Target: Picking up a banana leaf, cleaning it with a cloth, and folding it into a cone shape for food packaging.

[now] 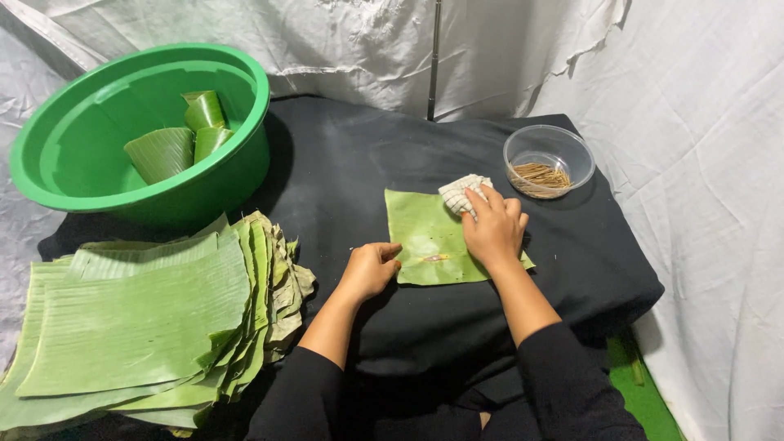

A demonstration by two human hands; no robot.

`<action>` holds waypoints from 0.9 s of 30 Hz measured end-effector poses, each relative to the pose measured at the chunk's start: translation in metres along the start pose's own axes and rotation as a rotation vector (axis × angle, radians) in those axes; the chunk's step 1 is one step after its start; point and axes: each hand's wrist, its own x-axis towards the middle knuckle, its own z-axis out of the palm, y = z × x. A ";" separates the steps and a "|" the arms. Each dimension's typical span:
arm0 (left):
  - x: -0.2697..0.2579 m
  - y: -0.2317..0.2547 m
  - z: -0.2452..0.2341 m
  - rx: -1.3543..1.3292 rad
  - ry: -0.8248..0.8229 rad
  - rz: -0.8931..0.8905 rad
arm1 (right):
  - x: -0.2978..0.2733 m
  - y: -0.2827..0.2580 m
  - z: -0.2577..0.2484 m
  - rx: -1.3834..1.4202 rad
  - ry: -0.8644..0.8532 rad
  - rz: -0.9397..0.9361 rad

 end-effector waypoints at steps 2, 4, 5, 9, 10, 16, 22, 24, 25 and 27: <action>0.000 0.001 -0.001 -0.007 0.003 0.000 | -0.007 -0.021 -0.024 0.028 -0.032 -0.058; 0.000 0.001 -0.001 -0.015 -0.002 -0.004 | -0.018 -0.036 -0.037 0.053 -0.070 -0.111; 0.001 0.001 0.000 -0.009 -0.003 -0.005 | -0.026 -0.041 -0.038 0.082 -0.200 -0.128; 0.001 0.002 -0.003 0.008 -0.001 0.019 | -0.044 -0.035 -0.023 0.093 -0.443 -0.090; 0.001 0.002 -0.003 0.006 -0.001 0.016 | -0.045 -0.032 -0.029 0.093 -0.447 -0.092; -0.006 0.012 -0.007 -0.021 0.004 0.000 | -0.048 0.006 -0.052 0.065 -0.451 -0.020; -0.008 0.013 -0.007 -0.020 -0.003 0.002 | -0.052 0.034 -0.061 0.047 -0.435 0.096; -0.010 0.015 -0.009 -0.036 0.005 -0.003 | -0.052 0.031 -0.062 0.037 -0.419 0.109; -0.008 0.014 -0.008 -0.037 0.007 -0.004 | -0.051 0.032 -0.058 0.038 -0.418 0.107; -0.007 0.011 -0.007 -0.023 0.009 -0.001 | -0.052 0.034 -0.049 -0.061 -0.332 0.076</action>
